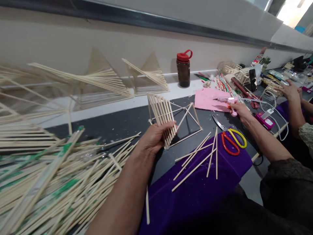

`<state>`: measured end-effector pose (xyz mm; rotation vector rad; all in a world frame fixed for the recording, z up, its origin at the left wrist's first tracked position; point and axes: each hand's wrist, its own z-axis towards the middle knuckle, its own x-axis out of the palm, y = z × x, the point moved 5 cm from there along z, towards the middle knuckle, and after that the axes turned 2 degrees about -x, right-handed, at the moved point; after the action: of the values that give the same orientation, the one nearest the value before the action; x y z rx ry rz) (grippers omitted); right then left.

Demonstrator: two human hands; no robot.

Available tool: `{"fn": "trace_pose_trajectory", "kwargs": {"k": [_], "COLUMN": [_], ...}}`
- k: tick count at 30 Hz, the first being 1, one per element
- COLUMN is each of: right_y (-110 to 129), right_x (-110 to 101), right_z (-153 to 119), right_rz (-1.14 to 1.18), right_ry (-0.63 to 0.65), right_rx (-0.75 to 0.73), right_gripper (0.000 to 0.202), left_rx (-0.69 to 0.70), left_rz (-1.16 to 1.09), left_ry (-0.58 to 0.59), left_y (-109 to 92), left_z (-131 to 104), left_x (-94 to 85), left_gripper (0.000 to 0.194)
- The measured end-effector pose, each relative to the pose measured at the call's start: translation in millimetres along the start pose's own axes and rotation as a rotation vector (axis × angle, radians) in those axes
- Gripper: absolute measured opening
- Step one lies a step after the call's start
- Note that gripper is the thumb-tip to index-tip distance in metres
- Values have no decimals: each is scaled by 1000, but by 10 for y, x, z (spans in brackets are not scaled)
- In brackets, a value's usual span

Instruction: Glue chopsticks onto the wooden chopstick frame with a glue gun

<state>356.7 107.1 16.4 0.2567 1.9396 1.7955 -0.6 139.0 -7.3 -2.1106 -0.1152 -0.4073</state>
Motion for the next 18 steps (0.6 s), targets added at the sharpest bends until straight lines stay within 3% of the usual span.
{"fn": "trace_pose_trajectory", "kwargs": {"k": [6, 12, 16, 18], "right_y": [-88, 50, 296, 450], "right_x": [166, 44, 55, 165], "right_z": [128, 150, -7, -209], "right_rz": [-204, -592, -1244, -1265], "right_ry": [36, -15, -27, -46], "right_rx": [47, 7, -169, -320], "right_gripper": [28, 36, 46, 42], "left_rx": [13, 47, 62, 70], "left_rz": [15, -9, -25, -26], "left_ry": [28, 37, 65, 93], "left_y": [7, 32, 53, 58], "left_z": [28, 40, 55, 64], "left_x": [-16, -15, -9, -3], "left_gripper": [11, 15, 17, 18]}}
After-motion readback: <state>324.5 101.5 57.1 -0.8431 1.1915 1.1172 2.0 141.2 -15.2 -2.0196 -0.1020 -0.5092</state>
